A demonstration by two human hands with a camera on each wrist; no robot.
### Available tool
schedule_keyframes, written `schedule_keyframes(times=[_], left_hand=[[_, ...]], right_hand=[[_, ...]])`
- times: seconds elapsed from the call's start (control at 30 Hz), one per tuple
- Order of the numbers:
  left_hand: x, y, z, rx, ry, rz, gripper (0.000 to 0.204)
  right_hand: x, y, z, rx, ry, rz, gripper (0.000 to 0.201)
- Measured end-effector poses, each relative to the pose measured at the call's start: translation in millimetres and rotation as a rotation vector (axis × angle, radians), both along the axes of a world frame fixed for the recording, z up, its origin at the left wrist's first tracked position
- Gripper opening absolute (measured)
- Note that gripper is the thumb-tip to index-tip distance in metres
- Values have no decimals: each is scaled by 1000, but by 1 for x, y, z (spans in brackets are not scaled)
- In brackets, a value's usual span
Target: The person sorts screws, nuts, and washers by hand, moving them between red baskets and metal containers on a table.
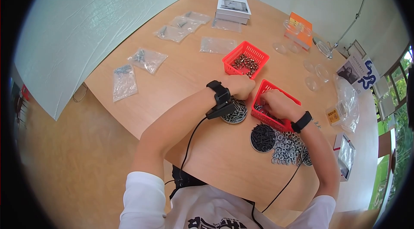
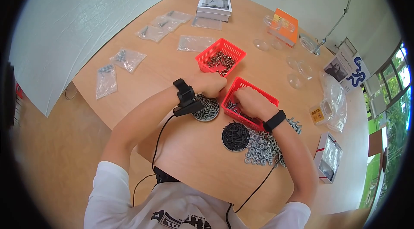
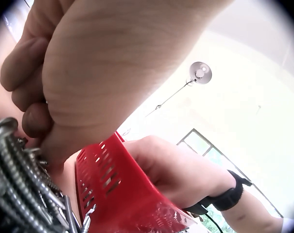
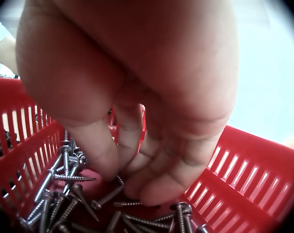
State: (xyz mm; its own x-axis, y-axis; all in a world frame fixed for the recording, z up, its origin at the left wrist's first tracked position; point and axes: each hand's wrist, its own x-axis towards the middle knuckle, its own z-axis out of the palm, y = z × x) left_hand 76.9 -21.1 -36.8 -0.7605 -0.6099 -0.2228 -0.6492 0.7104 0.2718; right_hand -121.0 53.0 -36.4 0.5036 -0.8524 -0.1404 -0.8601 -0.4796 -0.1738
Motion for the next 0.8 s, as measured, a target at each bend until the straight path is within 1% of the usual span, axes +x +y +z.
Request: schedule_keyframes(times=[0.07, 0.17, 0.27, 0.37, 0.47, 0.57, 0.6, 0.67, 0.73, 0.77, 0.8], left_hand=[[1, 3, 8, 0, -49, 22, 24], [-2, 2, 9, 10, -97, 59, 27], [-4, 2, 10, 20, -110, 56, 28], [-5, 1, 9, 34, -105, 55, 25], [-6, -5, 0, 27, -31, 16, 21], [3, -5, 0, -34, 122, -11, 19], [7, -6, 3, -15, 148, -15, 19], [22, 5, 29, 25, 200, -18, 21], [40, 14, 39, 53, 390, 10, 22], [48, 17, 38, 67, 486, 26, 23], [55, 16, 29, 157, 608, 43, 23]], right_hand=[[1, 0, 1, 14, 10, -9, 18], [3, 1, 3, 17, 15, -12, 18], [2, 1, 3, 13, 14, -10, 19], [2, 2, 1, 12, 9, -6, 19], [2, 1, 0, 13, 18, -12, 20], [3, 4, 1, -32, 25, 1, 18], [4, 6, 3, -55, 26, 9, 17], [3, 7, 10, -51, -37, -16, 15], [2, 10, 21, -60, -98, -25, 12], [2, 13, 29, -73, -127, -22, 11], [2, 15, 38, -85, -156, -20, 10]])
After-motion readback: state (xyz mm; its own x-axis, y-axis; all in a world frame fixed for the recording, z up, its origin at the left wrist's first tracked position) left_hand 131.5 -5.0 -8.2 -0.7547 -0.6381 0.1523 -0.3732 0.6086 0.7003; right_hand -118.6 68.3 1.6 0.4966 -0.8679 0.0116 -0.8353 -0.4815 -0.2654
